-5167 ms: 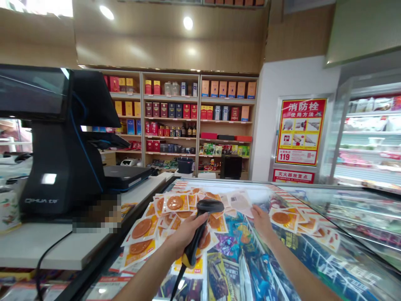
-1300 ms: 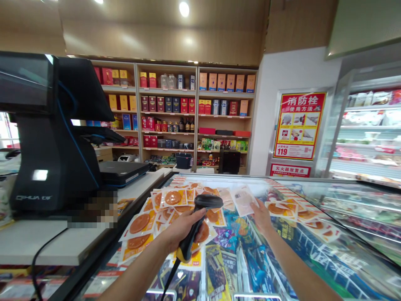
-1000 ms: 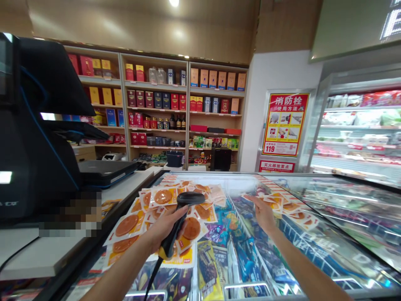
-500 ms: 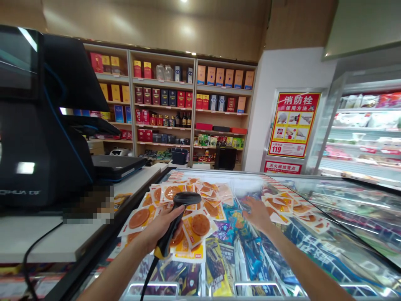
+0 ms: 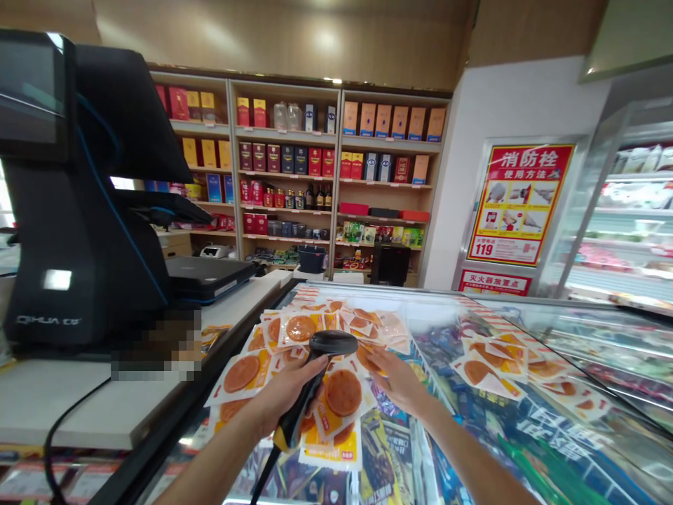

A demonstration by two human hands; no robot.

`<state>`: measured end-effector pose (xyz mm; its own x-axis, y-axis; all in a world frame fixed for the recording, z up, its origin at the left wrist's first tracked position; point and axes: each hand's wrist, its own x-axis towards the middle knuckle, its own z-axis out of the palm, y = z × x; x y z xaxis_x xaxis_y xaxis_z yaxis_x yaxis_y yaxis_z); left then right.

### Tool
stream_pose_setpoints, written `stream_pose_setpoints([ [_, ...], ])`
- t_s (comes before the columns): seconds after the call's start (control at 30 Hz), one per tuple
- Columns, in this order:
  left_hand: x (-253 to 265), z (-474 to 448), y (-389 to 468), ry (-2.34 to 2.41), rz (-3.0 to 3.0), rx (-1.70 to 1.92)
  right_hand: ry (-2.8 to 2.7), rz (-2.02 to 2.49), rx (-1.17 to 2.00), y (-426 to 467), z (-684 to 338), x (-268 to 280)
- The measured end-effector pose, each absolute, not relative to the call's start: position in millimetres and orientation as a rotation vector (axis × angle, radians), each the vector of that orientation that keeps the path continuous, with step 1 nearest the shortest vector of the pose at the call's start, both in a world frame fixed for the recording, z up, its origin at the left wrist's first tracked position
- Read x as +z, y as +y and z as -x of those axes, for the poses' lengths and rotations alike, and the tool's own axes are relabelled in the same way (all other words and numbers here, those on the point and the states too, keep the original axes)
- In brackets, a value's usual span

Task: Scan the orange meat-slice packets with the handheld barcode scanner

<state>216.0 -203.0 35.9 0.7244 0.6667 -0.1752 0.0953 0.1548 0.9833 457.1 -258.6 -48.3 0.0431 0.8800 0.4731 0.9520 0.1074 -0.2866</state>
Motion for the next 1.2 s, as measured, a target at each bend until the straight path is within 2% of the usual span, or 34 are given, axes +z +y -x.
stream_pose_setpoints([
  [0.2,52,-233,-196,0.676,-1.374,0.422,-1.117,1.820,-0.200,-271,-485,-43],
  [0.33,61,-241,-199,0.641,-1.380,0.387,-0.868,1.738,-0.129,-278,-501,-35],
  [1.2,73,-260,-252,0.466,-1.498,0.408,-0.775,2.015,-0.573,-331,-545,-10],
])
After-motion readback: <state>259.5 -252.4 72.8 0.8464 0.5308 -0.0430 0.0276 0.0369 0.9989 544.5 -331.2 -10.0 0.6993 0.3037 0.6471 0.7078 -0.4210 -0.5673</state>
